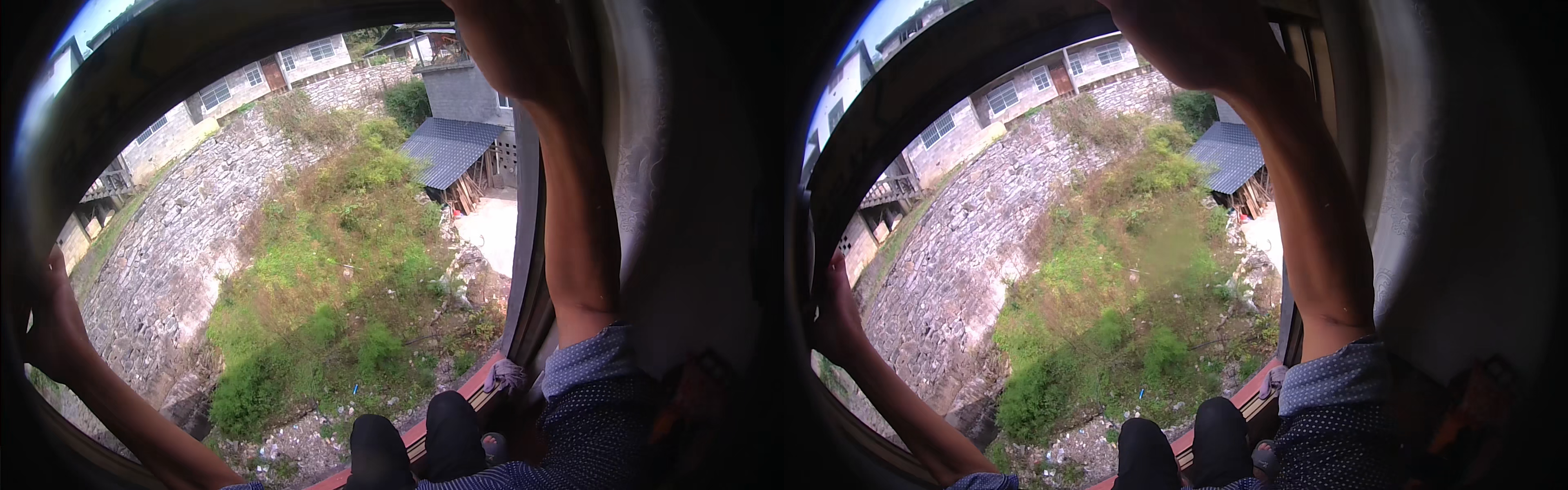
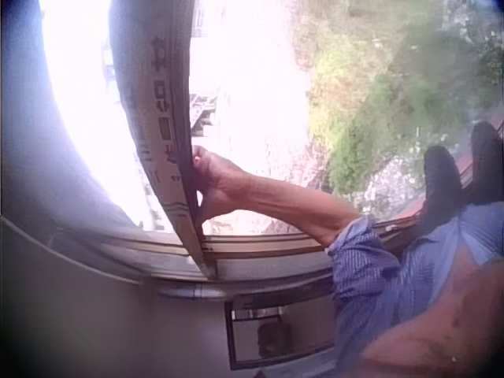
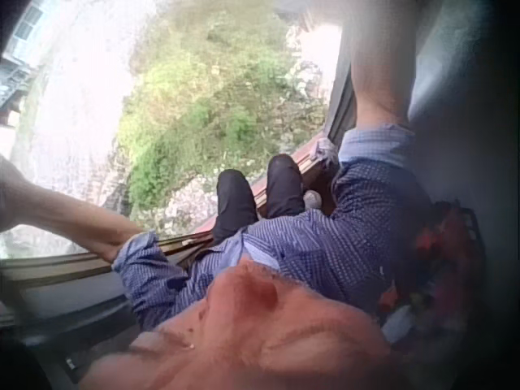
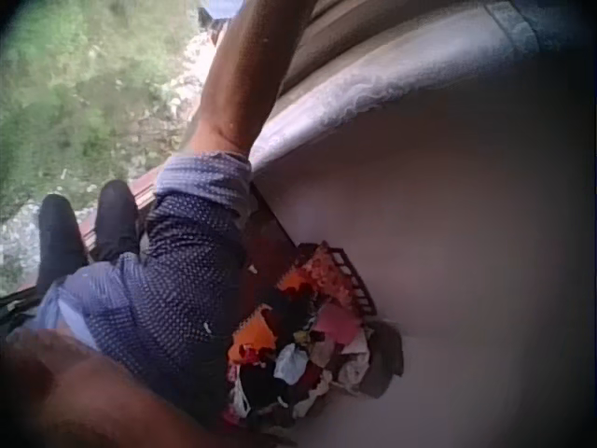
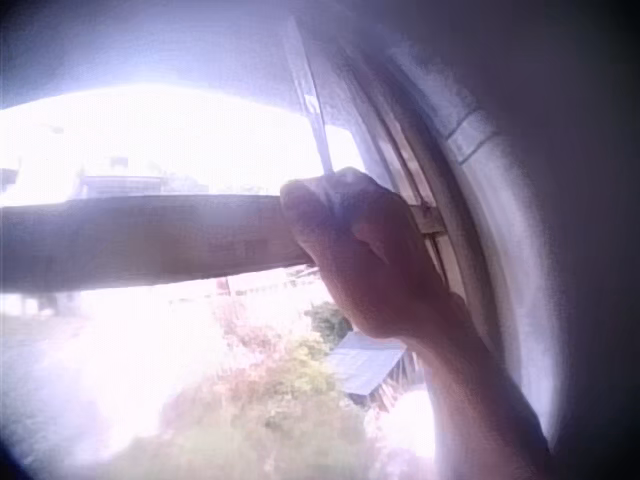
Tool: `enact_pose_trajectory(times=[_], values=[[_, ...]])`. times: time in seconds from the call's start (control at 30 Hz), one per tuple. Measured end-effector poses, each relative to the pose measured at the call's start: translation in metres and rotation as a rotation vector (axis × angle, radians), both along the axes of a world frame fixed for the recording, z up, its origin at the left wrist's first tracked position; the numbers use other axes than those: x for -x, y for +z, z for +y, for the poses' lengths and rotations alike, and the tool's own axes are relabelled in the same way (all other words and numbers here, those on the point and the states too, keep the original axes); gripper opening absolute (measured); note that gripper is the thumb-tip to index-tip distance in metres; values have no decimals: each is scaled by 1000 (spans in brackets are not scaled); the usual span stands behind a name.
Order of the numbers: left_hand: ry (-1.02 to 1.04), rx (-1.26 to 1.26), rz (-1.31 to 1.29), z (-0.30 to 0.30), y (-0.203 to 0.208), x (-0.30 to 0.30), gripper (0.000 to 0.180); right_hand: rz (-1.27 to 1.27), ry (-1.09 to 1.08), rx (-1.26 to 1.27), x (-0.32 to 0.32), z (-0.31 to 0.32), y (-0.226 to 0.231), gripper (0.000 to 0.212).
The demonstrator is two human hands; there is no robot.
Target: The person uses a utility knife to scrape debris from a window frame, then washes a cloth in a bucket of water and wipes the window frame with the cloth.
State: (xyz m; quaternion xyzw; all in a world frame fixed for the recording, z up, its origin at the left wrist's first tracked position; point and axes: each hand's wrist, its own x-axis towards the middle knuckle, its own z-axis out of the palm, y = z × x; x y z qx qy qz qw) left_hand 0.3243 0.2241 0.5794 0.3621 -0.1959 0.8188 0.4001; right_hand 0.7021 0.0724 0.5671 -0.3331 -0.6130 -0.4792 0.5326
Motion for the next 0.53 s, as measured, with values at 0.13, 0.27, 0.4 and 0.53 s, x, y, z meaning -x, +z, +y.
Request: enact_pose_trajectory(times=[0.13,0.27,0.4,0.53], values=[[-373,-40,-55,25,-51,28,72,50,-175,-51,-5,1,-26,29],[-330,50,-85,23,-93,24,66,87,-119,30,-10,4,-52,20],[-346,92,-65,35,-118,15,61,51,-133,48,-10,-13,-48,23],[-361,154,-11,55,-140,8,58,154,-140,211,-26,-25,-65,32]])
